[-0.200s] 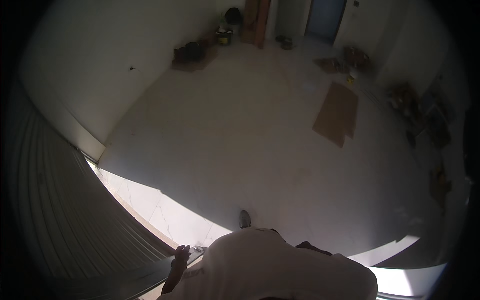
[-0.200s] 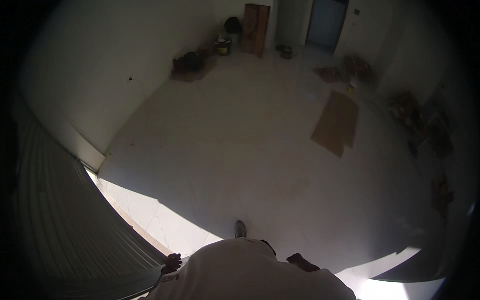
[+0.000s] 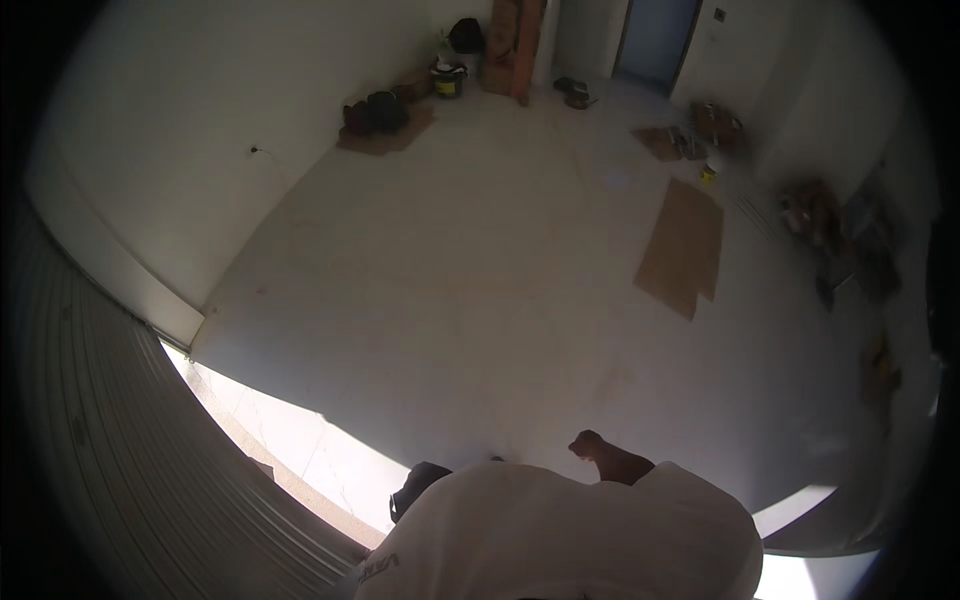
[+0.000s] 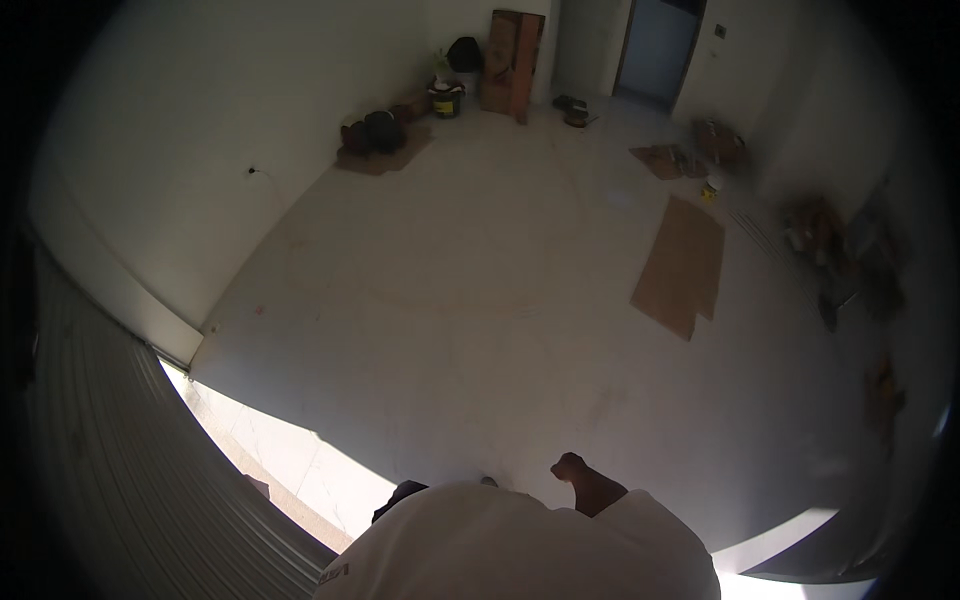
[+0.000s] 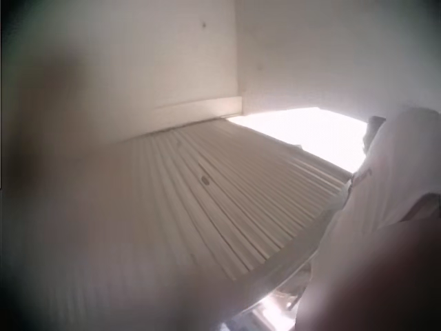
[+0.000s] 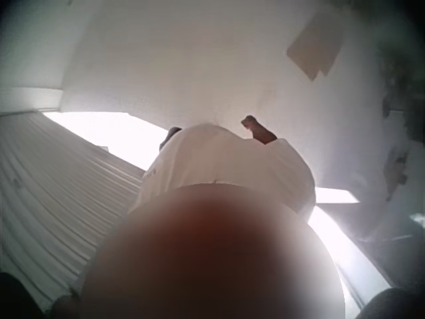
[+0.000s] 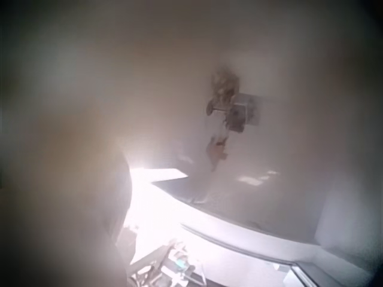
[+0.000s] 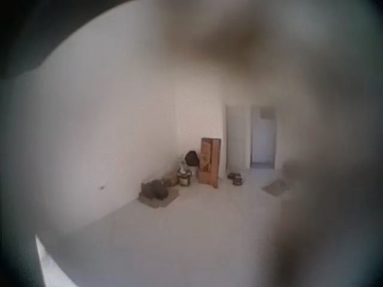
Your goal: The person picks up a yellow extension cord reel, walks through a room, and pulls out a length of cord. They then coil the cord back onto the reel and place the reel on the floor.
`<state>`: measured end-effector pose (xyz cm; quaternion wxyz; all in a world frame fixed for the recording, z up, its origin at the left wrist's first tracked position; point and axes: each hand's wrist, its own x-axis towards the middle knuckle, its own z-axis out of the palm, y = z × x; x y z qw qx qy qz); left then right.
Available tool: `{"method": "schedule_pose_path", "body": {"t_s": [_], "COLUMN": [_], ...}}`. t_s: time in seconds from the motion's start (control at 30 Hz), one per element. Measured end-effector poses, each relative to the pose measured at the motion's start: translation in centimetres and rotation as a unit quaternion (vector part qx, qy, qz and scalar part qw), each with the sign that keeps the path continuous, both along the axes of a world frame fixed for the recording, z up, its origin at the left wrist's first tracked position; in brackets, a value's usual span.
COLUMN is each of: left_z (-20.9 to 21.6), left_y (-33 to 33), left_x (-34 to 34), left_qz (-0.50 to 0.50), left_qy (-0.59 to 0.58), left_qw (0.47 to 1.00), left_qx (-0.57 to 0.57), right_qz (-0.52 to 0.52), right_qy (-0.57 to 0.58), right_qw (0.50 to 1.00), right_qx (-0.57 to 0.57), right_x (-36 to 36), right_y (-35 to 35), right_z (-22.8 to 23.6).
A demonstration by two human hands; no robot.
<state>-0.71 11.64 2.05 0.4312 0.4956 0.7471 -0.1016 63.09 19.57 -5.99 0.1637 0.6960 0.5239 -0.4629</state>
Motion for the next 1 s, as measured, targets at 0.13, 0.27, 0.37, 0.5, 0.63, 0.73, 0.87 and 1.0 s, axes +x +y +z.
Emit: {"method": "schedule_pose_path", "body": {"t_s": [0.13, 0.27, 0.37, 0.5, 0.63, 0.73, 0.87, 1.0], "left_z": [-2.5, -2.4, 0.1, 2.8, 4.8, 6.7, 8.3, 6.8], "left_y": [14.4, 27.0, 36.6, 52.9, 75.0, 89.2, 101.4, 104.8], "left_x": [0.4, -3.3, -8.8, -15.9, -18.4, -16.6, -10.7, -5.7], "left_qz": [0.098, 0.052, -0.128, -0.142, 0.377, 0.392, 0.333, 0.229], "left_qy": [-0.043, -0.032, 0.038, 0.08, -0.193, -0.203, -0.121, -0.097], "left_qw": [0.994, 0.998, 0.991, 0.984, 0.901, 0.881, 0.926, 0.968], "left_qx": [-0.007, -0.023, 0.012, 0.073, 0.093, 0.171, 0.129, 0.021], "right_qz": [0.021, -0.069, 0.217, 0.25, -0.136, -0.156, 0.135, 0.081], "right_qy": [-0.01, 0.05, -0.024, -0.102, -0.018, 0.041, 0.013, 0.039], "right_qw": [0.979, 0.962, 0.95, 0.96, 0.982, 0.983, 0.991, 0.995], "right_qx": [0.204, 0.259, 0.225, 0.071, -0.133, -0.091, -0.003, -0.036], "right_x": [-4.2, -9.6, -11.0, -11.0, -9.0, -7.9, -4.2, 0.3], "right_y": [25.4, 41.6, 48.7, 53.5, 56.9, 61.7, 75.6, 93.5], "right_z": [4.4, 9.0, 8.8, 3.8, 1.1, -1.3, -1.9, -1.9]}}
